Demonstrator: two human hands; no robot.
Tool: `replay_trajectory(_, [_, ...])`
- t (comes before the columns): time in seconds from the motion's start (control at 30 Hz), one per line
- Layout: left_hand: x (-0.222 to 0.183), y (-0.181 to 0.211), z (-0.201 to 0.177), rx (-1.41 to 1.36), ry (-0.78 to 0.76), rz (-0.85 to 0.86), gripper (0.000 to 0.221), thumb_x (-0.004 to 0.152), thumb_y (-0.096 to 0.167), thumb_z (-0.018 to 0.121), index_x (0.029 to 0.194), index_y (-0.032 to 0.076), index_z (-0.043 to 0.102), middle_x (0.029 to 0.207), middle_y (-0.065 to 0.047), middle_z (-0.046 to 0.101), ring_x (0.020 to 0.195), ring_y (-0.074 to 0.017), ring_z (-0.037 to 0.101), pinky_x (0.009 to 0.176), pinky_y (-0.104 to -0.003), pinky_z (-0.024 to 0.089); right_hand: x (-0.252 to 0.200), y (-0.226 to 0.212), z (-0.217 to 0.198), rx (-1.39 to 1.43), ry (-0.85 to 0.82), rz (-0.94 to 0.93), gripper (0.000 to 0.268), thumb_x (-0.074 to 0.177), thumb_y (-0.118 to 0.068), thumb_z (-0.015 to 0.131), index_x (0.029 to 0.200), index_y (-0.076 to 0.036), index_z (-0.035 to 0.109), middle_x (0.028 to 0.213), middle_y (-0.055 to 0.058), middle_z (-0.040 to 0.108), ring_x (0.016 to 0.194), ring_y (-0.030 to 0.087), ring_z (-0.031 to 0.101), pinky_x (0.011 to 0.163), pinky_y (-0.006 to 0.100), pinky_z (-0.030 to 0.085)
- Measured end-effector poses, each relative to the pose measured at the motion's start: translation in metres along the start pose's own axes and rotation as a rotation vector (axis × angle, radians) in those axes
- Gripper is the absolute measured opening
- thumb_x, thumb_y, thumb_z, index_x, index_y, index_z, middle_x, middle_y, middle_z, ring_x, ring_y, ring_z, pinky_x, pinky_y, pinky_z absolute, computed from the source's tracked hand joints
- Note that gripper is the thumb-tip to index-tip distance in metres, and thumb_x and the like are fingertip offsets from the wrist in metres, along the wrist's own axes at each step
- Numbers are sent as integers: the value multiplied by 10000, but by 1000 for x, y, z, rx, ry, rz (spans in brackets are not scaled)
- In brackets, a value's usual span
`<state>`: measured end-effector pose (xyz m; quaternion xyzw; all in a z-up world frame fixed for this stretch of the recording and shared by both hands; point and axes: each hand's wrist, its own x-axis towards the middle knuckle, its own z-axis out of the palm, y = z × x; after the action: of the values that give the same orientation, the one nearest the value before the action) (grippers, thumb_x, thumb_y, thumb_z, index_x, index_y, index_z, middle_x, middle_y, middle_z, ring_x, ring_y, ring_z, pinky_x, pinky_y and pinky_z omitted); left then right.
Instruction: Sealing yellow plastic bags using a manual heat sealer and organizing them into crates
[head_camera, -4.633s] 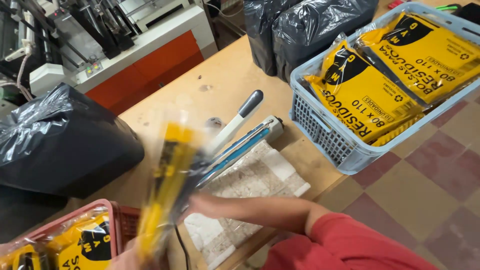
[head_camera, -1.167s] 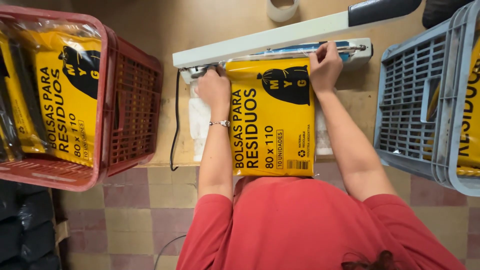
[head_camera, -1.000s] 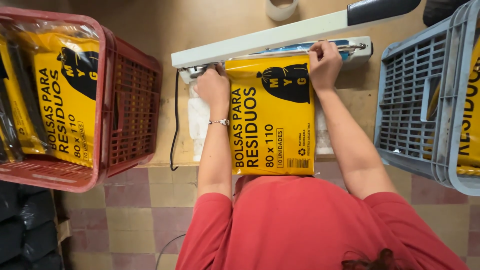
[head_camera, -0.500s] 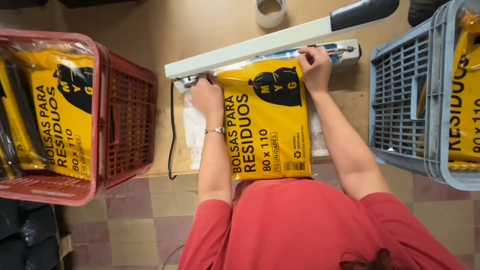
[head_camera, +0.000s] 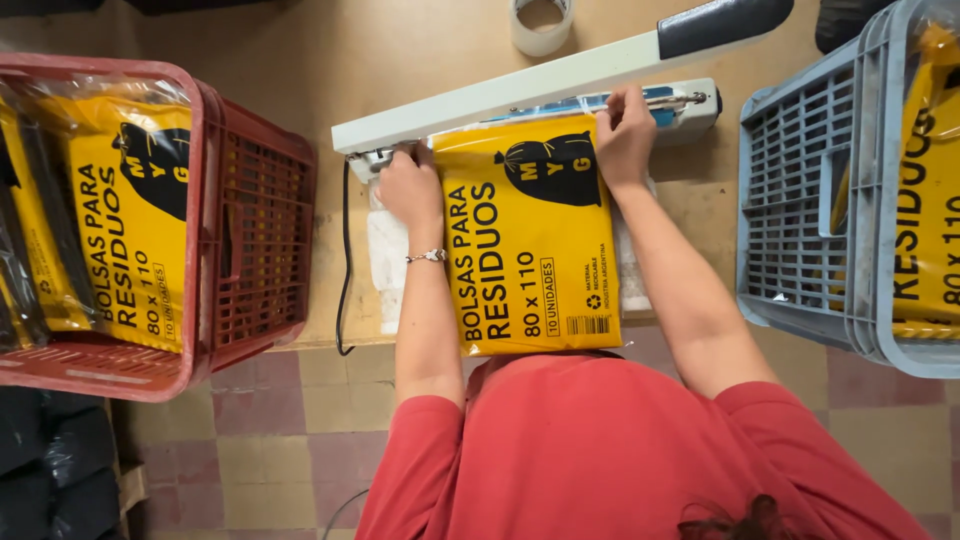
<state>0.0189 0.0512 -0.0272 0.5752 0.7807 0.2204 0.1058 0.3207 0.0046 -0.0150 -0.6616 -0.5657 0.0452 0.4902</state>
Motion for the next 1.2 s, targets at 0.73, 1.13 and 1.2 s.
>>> replay_trajectory(0.73, [-118, 97, -38, 468, -348, 190, 1252, 762, 978, 398, 1642, 123, 147, 1713, -142, 42, 1516, -522, -66, 1085, -806, 156, 1, 1, 1, -12, 26, 6, 147, 857, 47, 599, 850, -61, 499, 757, 103, 535, 677, 271, 517, 616, 401, 422])
replay_trajectory(1.13, [-118, 107, -64, 286, -467, 144, 1171, 815, 866, 460, 1621, 57, 204, 1698, -235, 97, 1513, -562, -109, 1048, -840, 9, -11, 39, -1, 67, 154, 167, 143, 896, -97, 768, 937, -93, 631, 785, 142, 644, 745, 337, 675, 640, 402, 528])
replay_trajectory(1.2, [-118, 107, -64, 289, -469, 146, 1171, 815, 869, 453, 1621, 58, 203, 1699, -234, 94, 1514, -561, -112, 1049, -839, 12, -11, 10, -20, 96, 209, 165, 97, 926, -122, 730, 937, -104, 635, 774, 117, 633, 721, 276, 647, 633, 371, 515])
